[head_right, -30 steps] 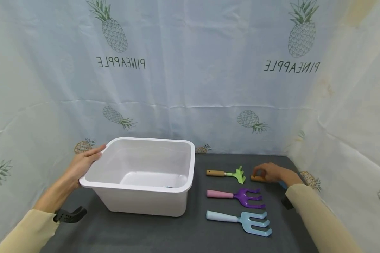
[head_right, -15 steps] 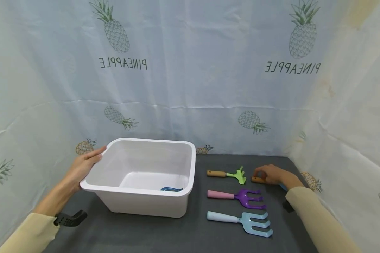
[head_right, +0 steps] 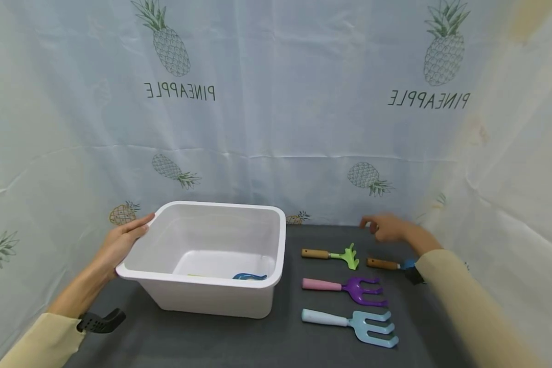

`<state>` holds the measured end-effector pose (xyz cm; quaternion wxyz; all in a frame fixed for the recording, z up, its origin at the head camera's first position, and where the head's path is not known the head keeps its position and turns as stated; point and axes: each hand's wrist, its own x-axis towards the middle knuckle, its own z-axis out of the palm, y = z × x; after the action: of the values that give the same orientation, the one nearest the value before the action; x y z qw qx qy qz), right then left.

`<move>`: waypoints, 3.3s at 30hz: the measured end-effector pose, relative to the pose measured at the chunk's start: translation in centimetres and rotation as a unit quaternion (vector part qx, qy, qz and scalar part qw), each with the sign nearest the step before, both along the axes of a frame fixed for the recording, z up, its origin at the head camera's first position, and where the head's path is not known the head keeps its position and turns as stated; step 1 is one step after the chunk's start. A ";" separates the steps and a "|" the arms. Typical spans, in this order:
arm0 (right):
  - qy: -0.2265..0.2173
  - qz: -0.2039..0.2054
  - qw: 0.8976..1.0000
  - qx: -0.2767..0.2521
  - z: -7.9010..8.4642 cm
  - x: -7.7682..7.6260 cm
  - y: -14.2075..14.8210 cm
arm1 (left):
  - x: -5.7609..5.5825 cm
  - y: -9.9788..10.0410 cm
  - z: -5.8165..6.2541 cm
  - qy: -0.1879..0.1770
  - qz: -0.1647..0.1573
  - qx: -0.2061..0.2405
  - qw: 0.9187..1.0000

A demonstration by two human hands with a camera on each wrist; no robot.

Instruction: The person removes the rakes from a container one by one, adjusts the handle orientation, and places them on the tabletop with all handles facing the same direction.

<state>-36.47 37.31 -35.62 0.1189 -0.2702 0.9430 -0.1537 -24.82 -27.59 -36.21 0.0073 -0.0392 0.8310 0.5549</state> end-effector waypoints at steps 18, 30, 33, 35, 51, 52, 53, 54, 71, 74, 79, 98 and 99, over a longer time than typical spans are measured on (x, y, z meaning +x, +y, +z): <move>-0.109 0.153 0.978 -0.092 12.3 2.5 -17.1 | -0.1 0.0 -0.2 -0.004 0.006 0.005 1.000; -0.184 0.245 0.952 -0.007 11.6 2.8 -30.2 | -0.2 0.2 0.1 0.003 0.015 -0.008 1.000; -0.205 0.249 0.946 0.009 10.1 1.8 -32.6 | -0.1 0.2 0.1 0.005 0.016 -0.008 1.000; -0.222 0.247 0.943 0.021 8.8 1.2 -34.0 | -0.1 0.1 0.1 0.006 0.016 -0.006 1.000; -0.373 0.172 0.910 0.064 -1.4 -0.4 -40.3 | 0.0 0.3 0.1 0.004 0.026 -0.010 1.000; -0.379 0.168 0.907 0.068 -2.0 -0.4 -40.4 | 0.0 0.3 0.1 0.003 0.026 -0.010 1.000; -0.384 0.165 0.905 0.073 -2.6 -0.4 -40.5 | -0.1 0.3 0.0 0.003 0.026 -0.010 1.000; -0.385 0.163 0.905 0.078 -3.1 -0.4 -40.6 | -0.1 0.3 0.0 0.002 0.026 -0.010 1.000; -0.140 0.210 0.948 0.192 -6.3 1.5 -40.1 | 0.0 0.5 -0.5 -0.002 0.034 0.002 0.999; -0.117 0.216 0.950 0.195 -6.0 1.4 -40.1 | -0.1 0.4 -0.3 0.001 0.032 0.000 0.999; -0.089 0.220 0.951 0.200 -5.8 0.9 -40.1 | -0.1 0.4 -0.1 0.006 0.027 -0.003 1.000; -0.096 0.219 0.954 0.179 -4.5 -0.1 -40.0 | 0.0 0.5 0.1 0.010 0.023 -0.001 1.000; -0.100 0.223 0.954 0.174 -4.5 -0.2 -40.0 | 0.0 0.5 0.1 0.011 0.023 0.000 1.000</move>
<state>-36.71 -2.65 -40.10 0.2884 -0.4318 0.8545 0.0167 -24.84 -27.06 -36.14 -0.0143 -0.0522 0.8301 0.5550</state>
